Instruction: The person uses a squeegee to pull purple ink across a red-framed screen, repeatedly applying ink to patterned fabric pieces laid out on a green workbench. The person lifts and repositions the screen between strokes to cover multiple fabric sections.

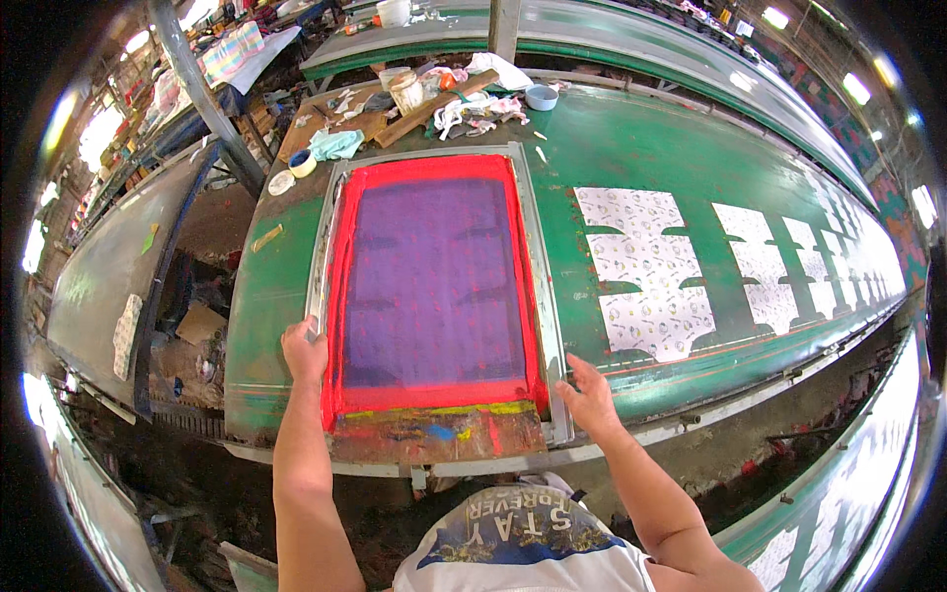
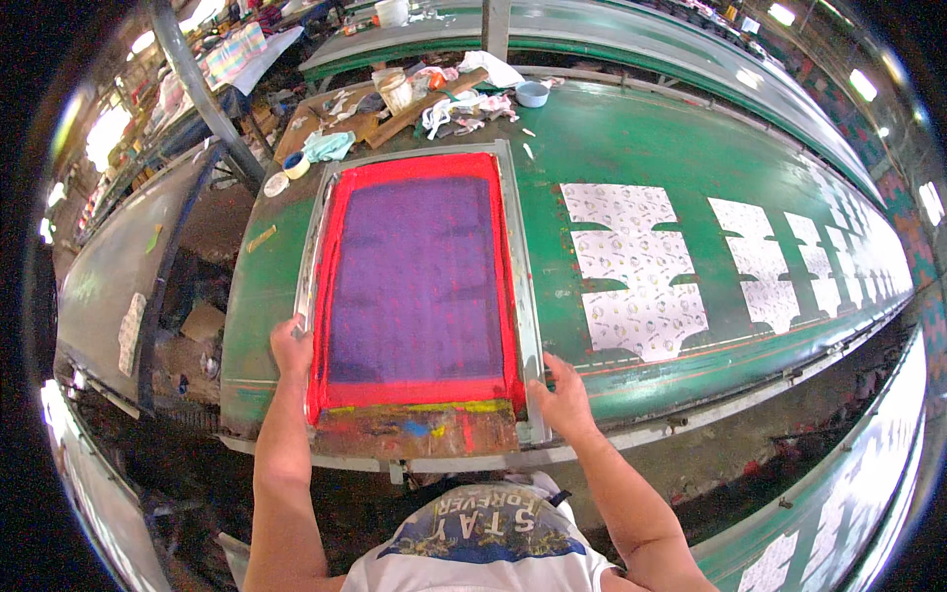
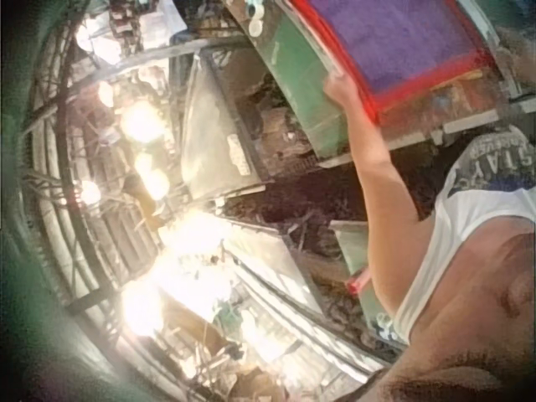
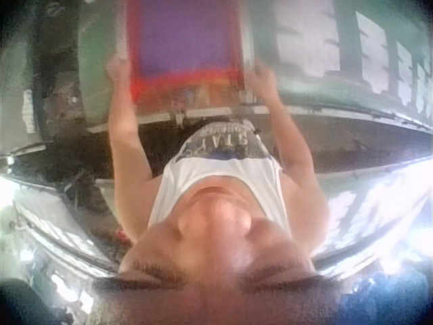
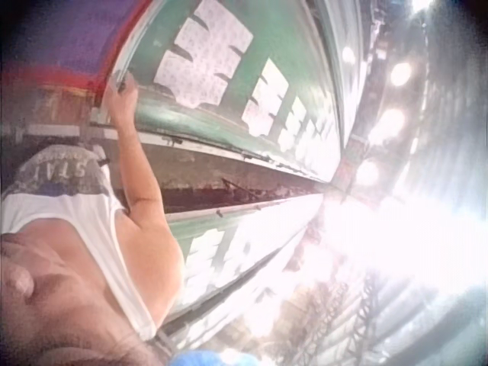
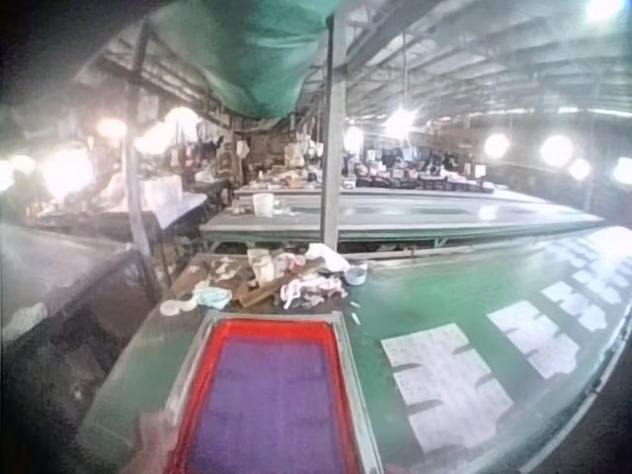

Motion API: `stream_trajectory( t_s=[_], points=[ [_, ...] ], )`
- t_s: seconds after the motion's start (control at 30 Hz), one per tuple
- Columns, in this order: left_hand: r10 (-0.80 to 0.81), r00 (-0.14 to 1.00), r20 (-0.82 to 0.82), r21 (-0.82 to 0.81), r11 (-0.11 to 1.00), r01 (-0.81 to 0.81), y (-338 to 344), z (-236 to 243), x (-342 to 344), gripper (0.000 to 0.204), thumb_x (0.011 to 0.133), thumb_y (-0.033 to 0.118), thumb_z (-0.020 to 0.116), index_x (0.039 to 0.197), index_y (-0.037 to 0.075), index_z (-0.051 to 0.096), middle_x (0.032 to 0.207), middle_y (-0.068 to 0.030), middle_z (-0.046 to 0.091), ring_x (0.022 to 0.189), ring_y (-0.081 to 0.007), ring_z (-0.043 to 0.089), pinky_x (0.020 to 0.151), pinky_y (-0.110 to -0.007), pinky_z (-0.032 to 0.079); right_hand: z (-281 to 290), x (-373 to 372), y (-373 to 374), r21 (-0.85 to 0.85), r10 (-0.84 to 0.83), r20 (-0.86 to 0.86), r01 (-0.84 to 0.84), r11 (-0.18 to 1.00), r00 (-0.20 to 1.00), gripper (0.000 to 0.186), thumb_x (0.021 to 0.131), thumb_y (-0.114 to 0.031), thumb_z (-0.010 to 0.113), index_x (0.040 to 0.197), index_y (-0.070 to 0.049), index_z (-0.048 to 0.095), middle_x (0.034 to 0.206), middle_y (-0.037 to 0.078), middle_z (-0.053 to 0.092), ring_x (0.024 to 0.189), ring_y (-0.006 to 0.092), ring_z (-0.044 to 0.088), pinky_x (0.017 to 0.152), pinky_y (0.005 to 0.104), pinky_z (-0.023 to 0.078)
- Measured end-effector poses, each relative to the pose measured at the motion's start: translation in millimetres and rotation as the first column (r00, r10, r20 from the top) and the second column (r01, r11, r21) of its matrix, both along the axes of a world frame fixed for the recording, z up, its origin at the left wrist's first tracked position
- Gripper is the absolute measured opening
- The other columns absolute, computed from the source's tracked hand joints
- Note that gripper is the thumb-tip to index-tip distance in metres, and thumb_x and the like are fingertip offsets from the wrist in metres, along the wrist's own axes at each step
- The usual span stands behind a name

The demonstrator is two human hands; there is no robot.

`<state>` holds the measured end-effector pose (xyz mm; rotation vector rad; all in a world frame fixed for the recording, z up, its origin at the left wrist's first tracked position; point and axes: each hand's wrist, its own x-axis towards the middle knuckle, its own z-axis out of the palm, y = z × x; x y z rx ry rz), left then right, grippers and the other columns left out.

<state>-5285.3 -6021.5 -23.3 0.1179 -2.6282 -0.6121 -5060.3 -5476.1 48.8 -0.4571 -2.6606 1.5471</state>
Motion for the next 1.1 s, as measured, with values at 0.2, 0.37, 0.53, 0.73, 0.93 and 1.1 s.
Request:
stream_trajectory(
  t_s=[0.2,0.37,0.53,0.73,0.93,1.1],
  points=[
    [-0.026,0.999,0.022,0.051,0.998,0.025,-7,-1,-1,0.041,0.077,0.009,0.084,0.118,0.003,0.083,0.112,-0.018,0.077,0.113,-0.0411,0.069,0.104,-0.052,0.054,-1,-14,-5,0.003,0.013,0.121,-0.014,1.0,0.993,0.065,0.096,-0.015,0.082,0.155,0.005,0.062,0.139,0.023,0.074,0.127,0.0275,0.071,0.109,0.0412,0.056],
    [-0.053,0.998,-0.02,0.196,0.979,0.056,-13,-12,-3,0.047,0.076,0.003,0.084,0.123,0.003,0.081,0.117,-0.0187,0.076,0.115,-0.0417,0.069,0.106,-0.051,0.053,6,-20,-24,0.058,-0.119,0.112,0.113,0.992,0.987,0.048,0.091,-0.02,0.082,0.137,-0.007,0.078,0.121,0.022,0.074,0.111,0.0354,0.071,0.099,0.0435,0.056],
    [-0.094,0.995,-0.03,0.318,0.943,0.098,-22,-27,-2,0.053,0.078,-0.005,0.081,0.13,0.004,0.079,0.118,-0.0166,0.075,0.117,-0.0382,0.071,0.105,-0.045,0.055,25,-27,-26,-0.093,-0.148,0.209,0.17,0.981,0.967,0.04,0.091,-0.019,0.082,0.129,-0.009,0.082,0.118,0.021,0.075,0.114,0.0354,0.071,0.1,0.0433,0.056],
    [-0.135,0.99,0.041,0.588,0.804,0.085,-17,-6,-17,0.048,0.08,-0.018,0.075,0.127,-0.01,0.073,0.123,-0.0149,0.075,0.112,-0.0228,0.074,0.099,-0.033,0.059,57,-17,-18,0.092,-0.106,-0.095,0.115,0.989,0.99,0.033,0.091,-0.017,0.083,0.124,-0.012,0.082,0.121,0.02,0.075,0.113,0.038,0.07,0.099,0.046,0.056],
    [-0.107,0.994,0.032,0.617,0.784,0.065,50,38,-25,0.04,0.077,-0.018,0.078,0.115,-0.007,0.075,0.118,-0.0137,0.076,0.107,-0.0222,0.075,0.1,-0.035,0.058,65,-22,39,0.088,-0.151,-0.089,0.158,0.983,0.985,0.031,0.091,-0.018,0.084,0.122,-0.012,0.083,0.118,0.02,0.075,0.108,0.0372,0.07,0.095,0.0466,0.057],
    [-0.114,0.993,0.001,0.605,0.791,0.09,165,59,-21,0.038,0.076,-0.017,0.081,0.112,-0.006,0.076,0.111,-0.0122,0.077,0.106,-0.0218,0.075,0.099,-0.035,0.058,59,-16,138,0.136,-0.217,-0.07,0.225,0.965,0.974,0.032,0.09,-0.02,0.085,0.121,-0.011,0.084,0.11,0.02,0.075,0.103,0.035,0.071,0.092,0.0452,0.057]
  ],
)
